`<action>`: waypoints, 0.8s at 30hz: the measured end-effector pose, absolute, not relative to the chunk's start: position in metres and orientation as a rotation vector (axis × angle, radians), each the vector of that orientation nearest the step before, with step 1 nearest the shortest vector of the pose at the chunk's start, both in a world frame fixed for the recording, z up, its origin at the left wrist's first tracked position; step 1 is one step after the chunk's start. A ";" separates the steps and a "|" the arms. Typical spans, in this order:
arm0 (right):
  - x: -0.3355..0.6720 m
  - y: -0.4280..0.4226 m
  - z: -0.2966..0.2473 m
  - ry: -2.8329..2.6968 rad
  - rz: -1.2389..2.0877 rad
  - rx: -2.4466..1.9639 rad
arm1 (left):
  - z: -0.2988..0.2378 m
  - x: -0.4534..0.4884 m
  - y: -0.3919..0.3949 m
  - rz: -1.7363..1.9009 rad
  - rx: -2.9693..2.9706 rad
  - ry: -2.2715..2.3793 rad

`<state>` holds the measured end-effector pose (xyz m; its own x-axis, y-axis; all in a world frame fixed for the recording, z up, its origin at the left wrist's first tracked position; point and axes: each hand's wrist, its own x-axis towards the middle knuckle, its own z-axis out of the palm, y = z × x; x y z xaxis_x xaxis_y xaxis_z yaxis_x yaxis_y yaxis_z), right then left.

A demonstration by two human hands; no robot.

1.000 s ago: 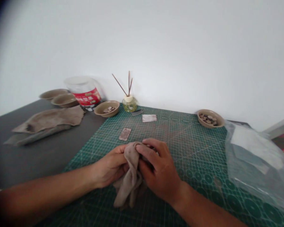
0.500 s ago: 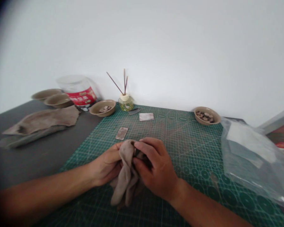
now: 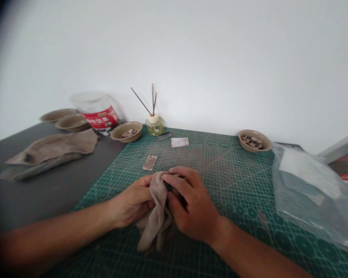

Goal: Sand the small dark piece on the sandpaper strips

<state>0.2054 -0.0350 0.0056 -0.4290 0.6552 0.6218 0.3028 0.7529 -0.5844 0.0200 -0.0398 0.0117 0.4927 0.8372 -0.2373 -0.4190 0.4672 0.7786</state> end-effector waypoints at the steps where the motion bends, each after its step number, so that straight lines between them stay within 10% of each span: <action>1: 0.206 -0.035 0.005 -2.044 0.487 -0.720 | 0.011 0.020 -0.040 0.844 0.722 0.691; 24: 0.205 -0.014 -0.011 -2.009 0.363 -0.803 | -0.002 0.037 -0.021 1.023 0.812 0.741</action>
